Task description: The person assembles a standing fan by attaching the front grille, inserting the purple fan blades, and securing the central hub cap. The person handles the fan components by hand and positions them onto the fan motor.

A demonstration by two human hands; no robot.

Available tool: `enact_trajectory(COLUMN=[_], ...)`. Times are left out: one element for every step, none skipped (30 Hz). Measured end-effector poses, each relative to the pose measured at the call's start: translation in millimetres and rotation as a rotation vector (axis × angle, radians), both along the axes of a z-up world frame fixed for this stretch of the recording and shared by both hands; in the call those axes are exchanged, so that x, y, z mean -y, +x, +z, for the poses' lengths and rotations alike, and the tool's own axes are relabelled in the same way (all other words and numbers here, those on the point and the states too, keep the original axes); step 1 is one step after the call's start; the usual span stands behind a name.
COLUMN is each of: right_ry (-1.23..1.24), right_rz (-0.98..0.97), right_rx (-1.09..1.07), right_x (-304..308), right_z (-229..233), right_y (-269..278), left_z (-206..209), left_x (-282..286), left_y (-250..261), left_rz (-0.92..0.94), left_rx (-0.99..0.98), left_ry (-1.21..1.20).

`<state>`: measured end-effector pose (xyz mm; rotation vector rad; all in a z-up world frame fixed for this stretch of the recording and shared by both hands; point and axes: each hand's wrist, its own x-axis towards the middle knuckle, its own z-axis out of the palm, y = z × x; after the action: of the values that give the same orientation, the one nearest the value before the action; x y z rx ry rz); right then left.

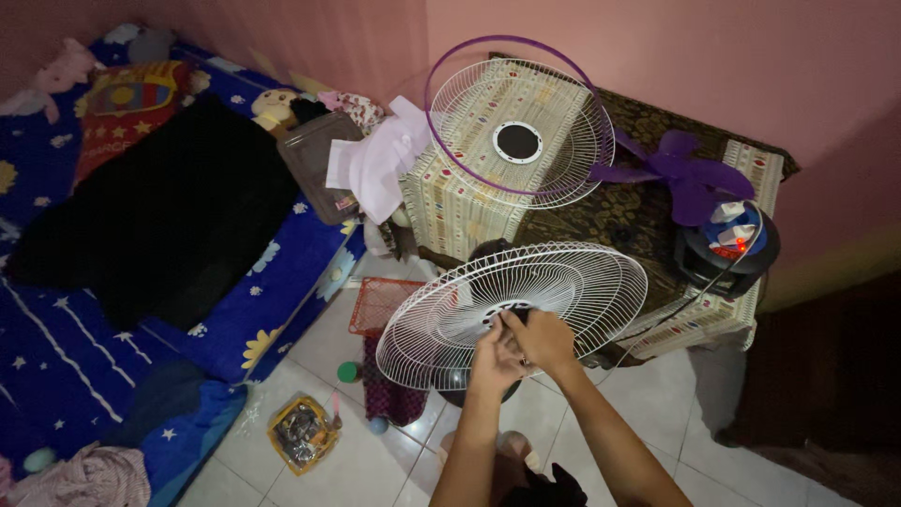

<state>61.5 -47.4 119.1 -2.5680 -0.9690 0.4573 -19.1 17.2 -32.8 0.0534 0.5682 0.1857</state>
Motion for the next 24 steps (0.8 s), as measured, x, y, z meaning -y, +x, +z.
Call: enact_trajectory(right_ry=[0.028, 0.057, 0.084, 0.054, 0.024, -0.007, 0.035, 0.078, 0.123, 0.113, 0.100, 0.088, 0.109, 0.131, 0.152, 0.178, 0.204, 0.229, 0.253, 0.276, 0.300, 0.350, 0.397, 0.444], right_rz=[0.117, 0.235, 0.353, 0.267, 0.182, 0.098, 0.169, 0.240, 0.309, 0.198, 0.085, -0.027, -0.047, -0.067, -0.086, -0.095, -0.101, -0.107, -0.101, -0.094, -0.085, -0.108, -0.129, -0.150], right_rx=[0.155, 0.310, 0.465, 0.379, 0.290, 0.201, 0.244, 0.287, 0.334, 0.230, 0.124, 0.018, -0.026, -0.069, -0.110, -0.118, -0.126, -0.134, -0.144, -0.154, -0.163, -0.218, -0.277, -0.335], right_x=[1.5, 2.5, 3.5, 2.6, 0.4, -0.4, 2.1, 5.9, 6.5, 4.4, 2.7, 1.9, 3.0, 5.0, 6.4, 7.7, 8.3, 8.9, 8.9, 8.6, 7.9, 8.1, 9.6, 10.9], right_z=[-8.4, -16.8, -22.9, -26.7, -29.5, -30.6, -30.0, -28.5, -25.8, -23.7, -22.8, -22.1, -22.0, -22.4, -23.3, -26.2, -31.9, -39.6, -48.1, -57.1, -66.3, -74.5, -81.3, -86.9], right_y=[-1.8, -4.6, -5.2, -4.6, -5.9, -7.4, -7.5, -7.1, -5.3, -4.7, -5.3, -5.6, -5.8, -5.4, -3.8, -2.4, -0.8, 0.8, 1.6, 3.1, 6.5, 9.4, 9.5, 9.2], left_z=[-7.3, -13.7, -18.1, -20.3, -21.1, -21.1, -21.0, -20.9, -20.3, -20.1, -20.9, -21.8, -22.7, -23.1, -22.1, -20.5, -18.7, -16.5, -13.9, -12.0, -11.5, -12.0, -12.8, -13.6], left_x=[-2.0, -4.9, -5.7, -5.2, -4.0, -2.8, -1.0, 1.7, 2.3, 3.2, 5.7, 7.7, 8.1, 7.6, 6.9, 6.9, 6.3, 5.9, 6.6, 8.4, 8.4, 7.1, 6.9, 6.9], left_y=[0.9, 1.9, 2.5, 4.2, 5.4, 5.4, 5.7, 7.3, 10.8, 13.0, 14.3, 15.9, 16.6, 16.9, 17.9, 19.0, 20.3, 21.3, 20.1, 18.4, 19.1, 21.4, 22.4, 23.4], left_rz=[0.049, 0.098, 0.148, 0.169, 0.192, 0.216, 0.221, 0.226, 0.229, 0.251, 0.272, 0.292, 0.284, 0.276, 0.269, 0.267, 0.268, 0.269, 0.277, 0.284, 0.293, 0.291, 0.291, 0.291], left_rx=[0.014, 0.029, 0.043, 0.038, 0.031, 0.024, 0.035, 0.046, 0.062, 0.061, 0.059, 0.056, 0.044, 0.032, 0.021, 0.049, 0.077, 0.104, 0.046, -0.012, -0.069, -0.088, -0.109, -0.130], left_ry=[-0.043, -0.085, -0.129, -0.148, -0.168, -0.189, -0.193, -0.198, -0.200, -0.163, -0.128, -0.092, -0.090, -0.088, -0.087, -0.077, -0.066, -0.055, 0.003, 0.062, 0.121, 0.134, 0.145, 0.155])
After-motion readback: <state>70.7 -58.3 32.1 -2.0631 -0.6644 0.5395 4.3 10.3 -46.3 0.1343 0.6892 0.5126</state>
